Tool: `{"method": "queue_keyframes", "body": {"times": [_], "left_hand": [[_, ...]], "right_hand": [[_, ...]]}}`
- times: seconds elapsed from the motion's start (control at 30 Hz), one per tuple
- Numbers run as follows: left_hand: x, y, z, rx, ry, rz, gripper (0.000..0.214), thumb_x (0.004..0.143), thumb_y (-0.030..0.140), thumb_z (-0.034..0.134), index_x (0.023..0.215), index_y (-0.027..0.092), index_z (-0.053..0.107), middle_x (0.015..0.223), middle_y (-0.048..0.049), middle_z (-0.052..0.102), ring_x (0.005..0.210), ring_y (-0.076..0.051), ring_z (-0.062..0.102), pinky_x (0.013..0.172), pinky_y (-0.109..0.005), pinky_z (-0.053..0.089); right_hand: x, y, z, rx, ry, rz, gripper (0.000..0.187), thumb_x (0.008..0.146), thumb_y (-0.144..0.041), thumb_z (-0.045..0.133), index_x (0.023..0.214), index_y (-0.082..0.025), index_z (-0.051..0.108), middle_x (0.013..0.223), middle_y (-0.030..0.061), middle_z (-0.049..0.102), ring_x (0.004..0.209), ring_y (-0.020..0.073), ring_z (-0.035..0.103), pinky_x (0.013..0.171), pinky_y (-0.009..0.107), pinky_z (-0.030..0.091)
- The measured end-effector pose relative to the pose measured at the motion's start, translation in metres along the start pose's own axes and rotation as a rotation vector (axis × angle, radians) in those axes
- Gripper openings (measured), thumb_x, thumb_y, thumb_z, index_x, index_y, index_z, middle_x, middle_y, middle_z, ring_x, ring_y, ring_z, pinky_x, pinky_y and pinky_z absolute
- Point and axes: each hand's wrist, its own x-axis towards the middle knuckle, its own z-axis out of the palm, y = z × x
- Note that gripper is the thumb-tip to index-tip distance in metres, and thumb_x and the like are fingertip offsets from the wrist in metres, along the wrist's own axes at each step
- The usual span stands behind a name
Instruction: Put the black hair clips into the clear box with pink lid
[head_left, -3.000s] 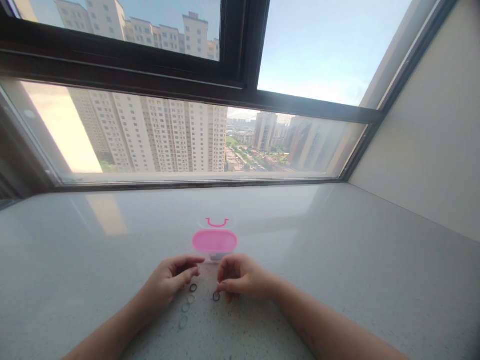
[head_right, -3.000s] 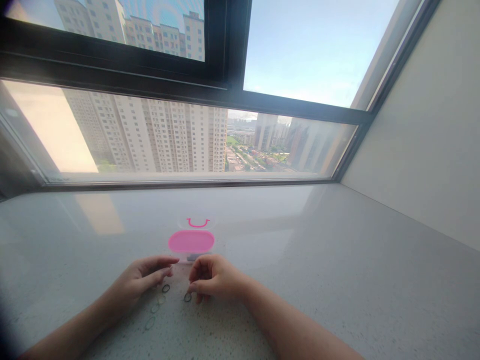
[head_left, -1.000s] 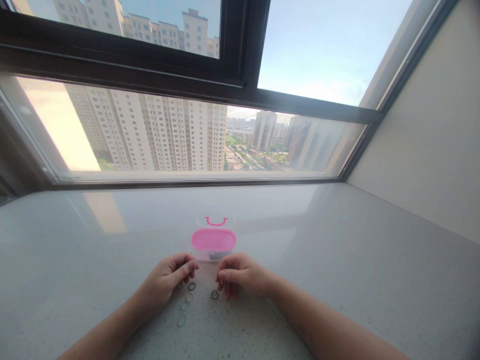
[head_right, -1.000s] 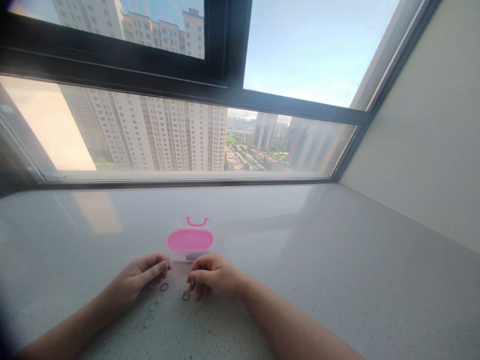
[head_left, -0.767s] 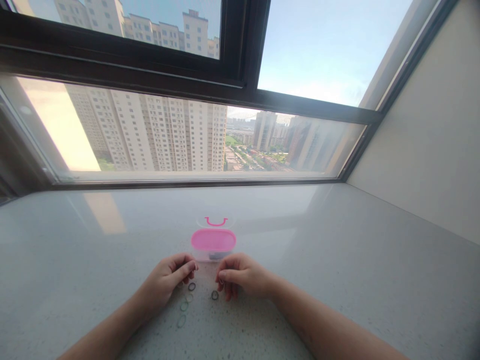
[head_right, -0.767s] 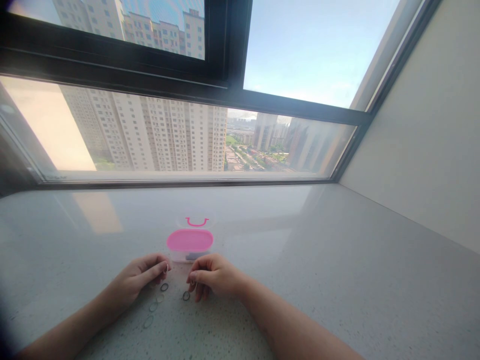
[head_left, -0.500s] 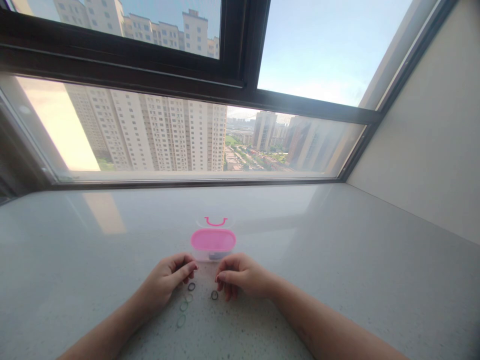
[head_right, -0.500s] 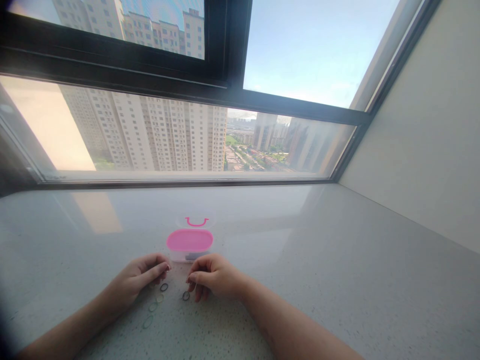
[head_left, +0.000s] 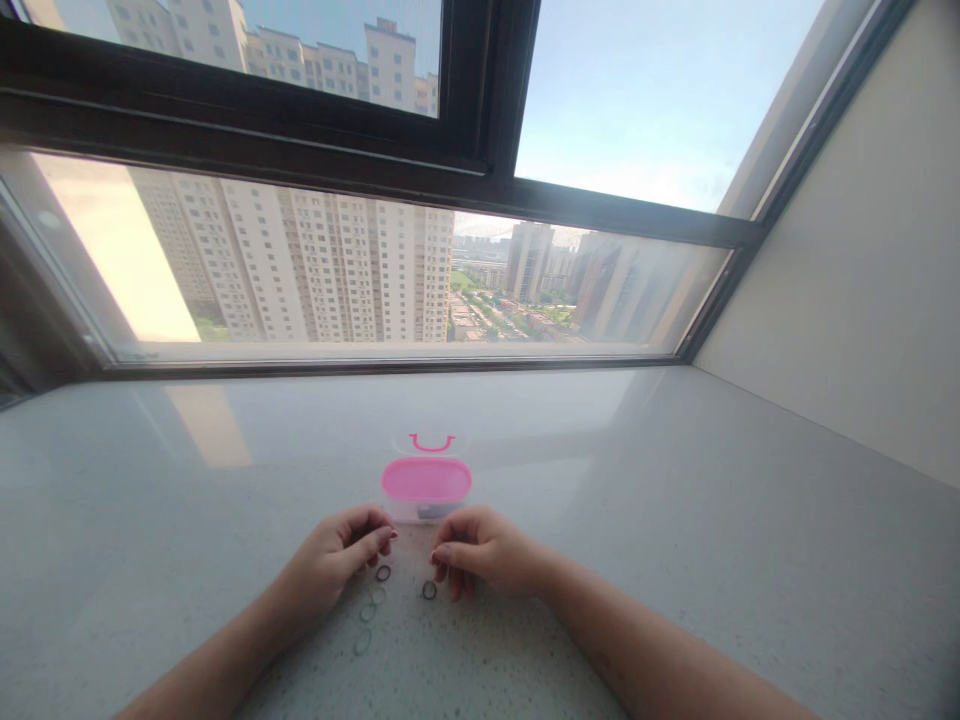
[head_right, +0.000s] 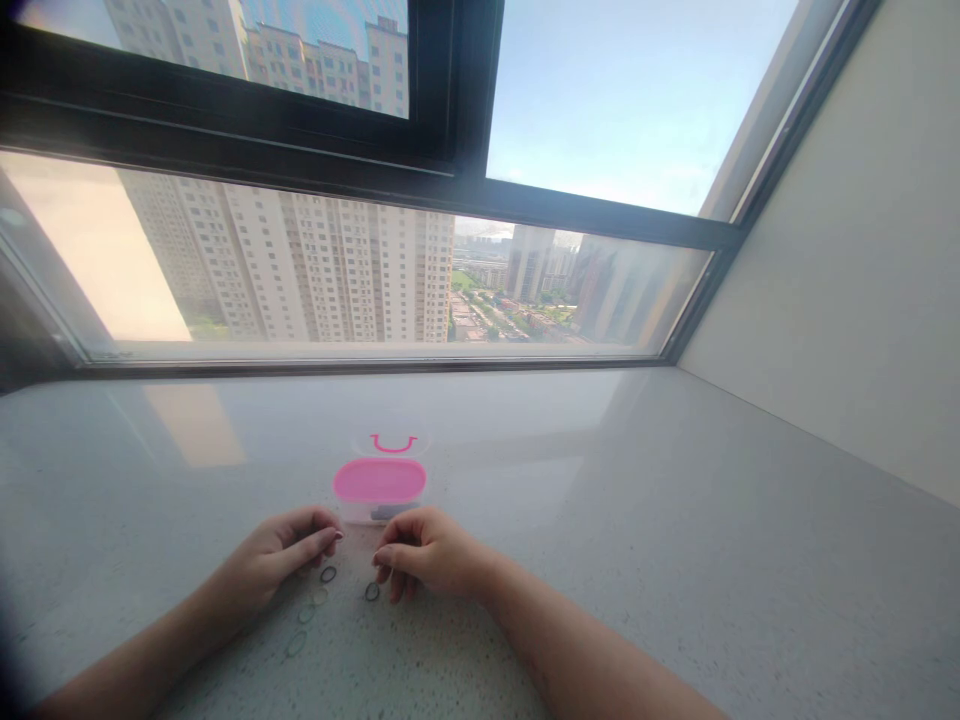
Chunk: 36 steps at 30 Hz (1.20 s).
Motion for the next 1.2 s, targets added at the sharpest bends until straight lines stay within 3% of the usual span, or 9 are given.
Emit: {"method": "queue_keyframes", "body": {"times": [1.2], "left_hand": [[0.0001, -0.0050, 0.0005, -0.052, -0.016, -0.014, 0.028, 0.079, 0.040, 0.058, 0.072, 0.014, 0.061, 0.061, 0.0018, 0.054, 0.058, -0.013, 0.046, 0.057, -0.023, 0.034]], "right_hand": [[-0.0018, -0.0052, 0.0019, 0.015, 0.003, -0.019, 0.041, 0.068, -0.051, 0.067, 0.075, -0.012, 0.056, 0.064, 0.0026, 0.062, 0.045, 0.0100, 0.056, 0.040, 0.020, 0.039]]}}
